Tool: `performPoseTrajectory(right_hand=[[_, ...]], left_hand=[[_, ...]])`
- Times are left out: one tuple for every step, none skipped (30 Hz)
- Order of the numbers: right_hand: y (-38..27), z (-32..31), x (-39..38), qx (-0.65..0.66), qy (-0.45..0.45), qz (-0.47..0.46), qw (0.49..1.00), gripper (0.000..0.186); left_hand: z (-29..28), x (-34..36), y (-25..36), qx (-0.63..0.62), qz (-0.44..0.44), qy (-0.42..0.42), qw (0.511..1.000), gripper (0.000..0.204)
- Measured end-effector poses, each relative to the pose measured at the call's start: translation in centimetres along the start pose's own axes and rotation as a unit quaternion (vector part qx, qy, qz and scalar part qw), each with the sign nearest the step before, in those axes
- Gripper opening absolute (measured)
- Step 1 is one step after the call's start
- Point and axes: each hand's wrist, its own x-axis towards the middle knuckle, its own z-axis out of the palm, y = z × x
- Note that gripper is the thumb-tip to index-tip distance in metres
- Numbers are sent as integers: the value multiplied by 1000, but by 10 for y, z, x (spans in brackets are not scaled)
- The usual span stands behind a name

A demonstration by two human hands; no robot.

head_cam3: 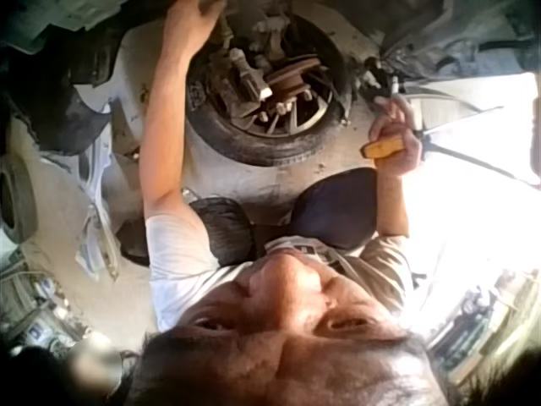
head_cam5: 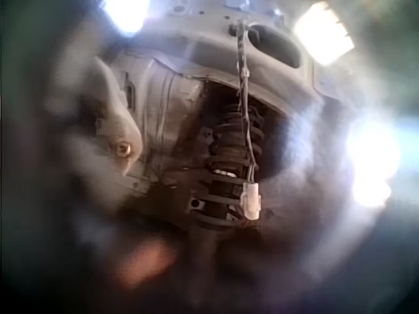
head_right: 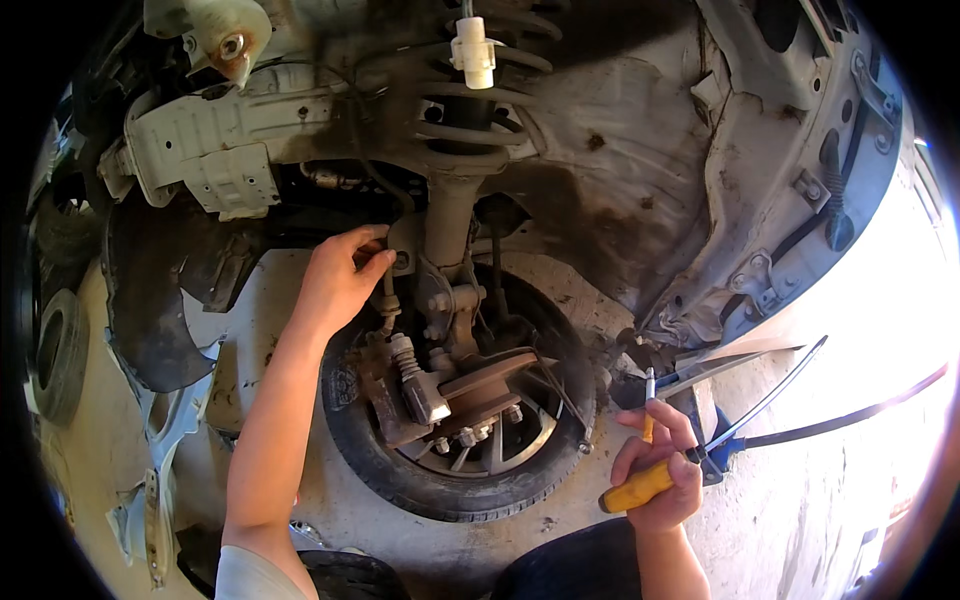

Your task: The person works under a lifted vehicle, using a yellow-handled screwdriver and a wrench to adjust components of the front suspension and brake assembly. They manipulate bolts and linkages around the wheel hub and caliper, occasionally repositioning their hands and tools to reach different fasteners.

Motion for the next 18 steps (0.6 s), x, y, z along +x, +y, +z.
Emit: performPoseTrajectory(right_hand=[[0, 0, 1, 1, 3, 0, 1000, 65], [0, 0, 1, 3, 5, 1, 1000, 65], [-1, 0, 1, -1, 6, 0, 1000, 65], [-2, 0, 1, -4, 6, 0, 1000, 65], [-3, 0, 2, -7, 6, 1, 1000, 65], [-3, 1, 2, -7, 7, 0, 1000, 65], [-3, 1, 2, -6, 8, -1, 1000, 64], [-2, 2, 2, -5, 8, -2, 1000, 64], [-1, 1, 1, -3, 8, -2, 1000, 64], [0, 0, 1, -1, 8, -3, 1000, 64], [1, 0, 1, 0, 7, -4, 1000, 65], [2, -1, 1, 4, 7, -4, 1000, 65], [3, -1, 0, 7, 6, -4, 1000, 65], [4, -1, 1, 10, 6, -3, 1000, 65], [3, -1, 1, 8, 3, -4, 1000, 65], [3, -1, 1, 7, 0, -4, 1000, 65], [3, 0, 1, 5, -2, -4, 1000, 65], [3, 0, 1, 8, -2, -4, 1000, 65]], left_hand=[[0, 0, 0, -3, 3, 1, 1000, 35], [1, -1, 1, -5, 6, 1, 1000, 34], [2, -1, 1, -5, 4, 1, 1000, 34], [2, -1, 1, -5, 2, 1, 1000, 34], [3, -2, 1, -4, 1, 1, 1000, 34], [3, -1, 0, -5, 3, 3, 1000, 34], [4, 0, -1, -5, 6, 5, 1000, 34], [4, 0, -1, -5, 8, 8, 1000, 34], [3, 0, -1, -6, 8, 7, 1000, 34], [3, 0, 0, -6, 7, 7, 1000, 34], [2, 0, 0, -6, 6, 6, 1000, 34], [2, 0, 0, -2, 12, 10, 1000, 34], [2, 0, -1, 2, 18, 13, 1000, 34], [2, 0, -2, 6, 24, 16, 1000, 35], [2, 0, -2, 1, 22, 16, 1000, 34], [2, -1, -2, -3, 21, 16, 1000, 34], [1, -1, -2, -7, 20, 15, 1000, 34], [1, -1, -1, -4, 20, 14, 1000, 34]])
